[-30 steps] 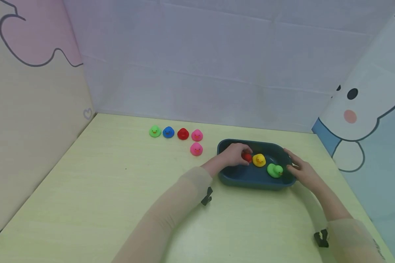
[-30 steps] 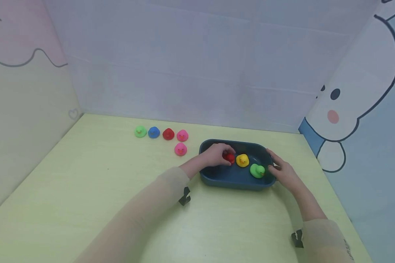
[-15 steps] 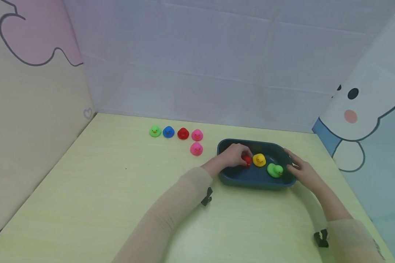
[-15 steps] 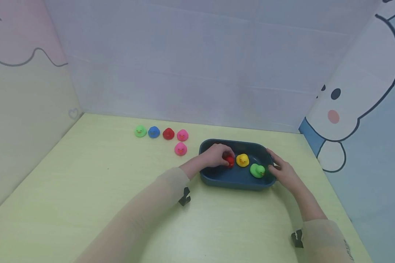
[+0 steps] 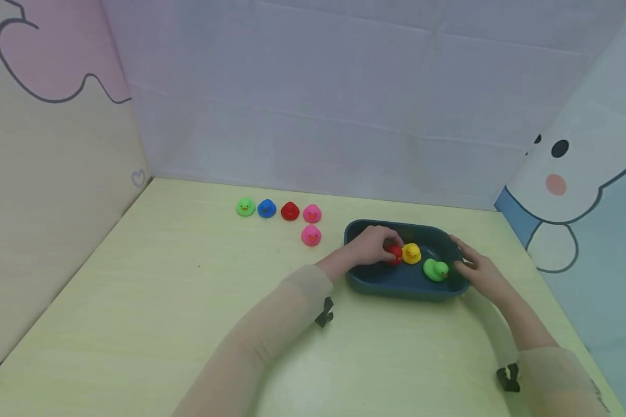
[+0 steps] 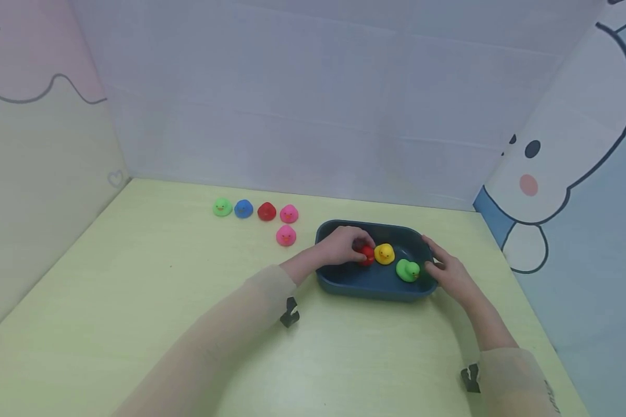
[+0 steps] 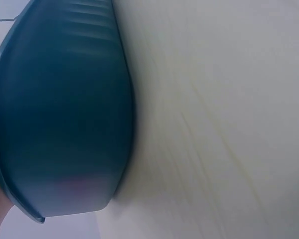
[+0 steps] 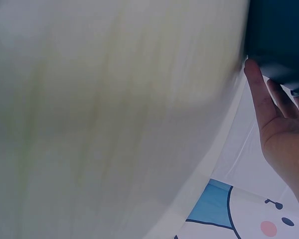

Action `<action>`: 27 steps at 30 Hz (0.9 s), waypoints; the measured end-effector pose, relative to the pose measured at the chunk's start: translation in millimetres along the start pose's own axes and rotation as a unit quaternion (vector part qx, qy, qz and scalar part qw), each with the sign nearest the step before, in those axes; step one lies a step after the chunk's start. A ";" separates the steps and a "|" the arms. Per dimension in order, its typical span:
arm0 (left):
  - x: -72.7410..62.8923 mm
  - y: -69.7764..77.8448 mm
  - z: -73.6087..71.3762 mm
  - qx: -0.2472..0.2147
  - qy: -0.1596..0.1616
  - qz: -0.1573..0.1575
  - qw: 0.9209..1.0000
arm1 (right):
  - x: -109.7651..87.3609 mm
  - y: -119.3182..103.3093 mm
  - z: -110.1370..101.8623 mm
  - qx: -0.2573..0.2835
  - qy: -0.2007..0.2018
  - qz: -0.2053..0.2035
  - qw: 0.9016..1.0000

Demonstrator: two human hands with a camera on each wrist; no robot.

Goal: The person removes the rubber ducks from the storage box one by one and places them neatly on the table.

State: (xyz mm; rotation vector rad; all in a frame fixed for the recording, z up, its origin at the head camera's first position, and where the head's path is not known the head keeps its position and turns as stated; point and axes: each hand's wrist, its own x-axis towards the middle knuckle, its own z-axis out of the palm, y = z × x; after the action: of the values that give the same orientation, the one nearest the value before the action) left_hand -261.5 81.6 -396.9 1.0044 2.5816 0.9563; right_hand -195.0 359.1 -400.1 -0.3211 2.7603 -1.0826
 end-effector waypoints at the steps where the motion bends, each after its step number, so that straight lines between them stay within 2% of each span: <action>1: -0.8 0.6 -0.7 -0.004 0.001 0.000 1.000 | 0.0 0.0 -0.1 0.000 0.000 0.000 1.000; 9: -8.2 8.6 -12.3 -0.024 0.014 0.001 1.000 | 0.3 -0.3 -0.8 0.002 -0.001 -0.002 1.000; 15: -17.0 19.1 -25.7 -0.051 0.011 -0.008 0.999 | -0.5 0.3 -1.4 0.010 -0.002 -0.005 1.000; 27: -37.1 31.5 -46.2 -0.074 0.007 0.001 0.997 | 0.6 -0.2 -0.8 0.006 0.000 -0.012 1.000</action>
State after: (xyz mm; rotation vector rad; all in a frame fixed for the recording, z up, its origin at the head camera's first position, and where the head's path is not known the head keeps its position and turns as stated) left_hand -236.0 51.5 -342.6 0.9630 2.4788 1.1394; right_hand -195.6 359.3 -399.4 -0.3526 2.7552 -1.1044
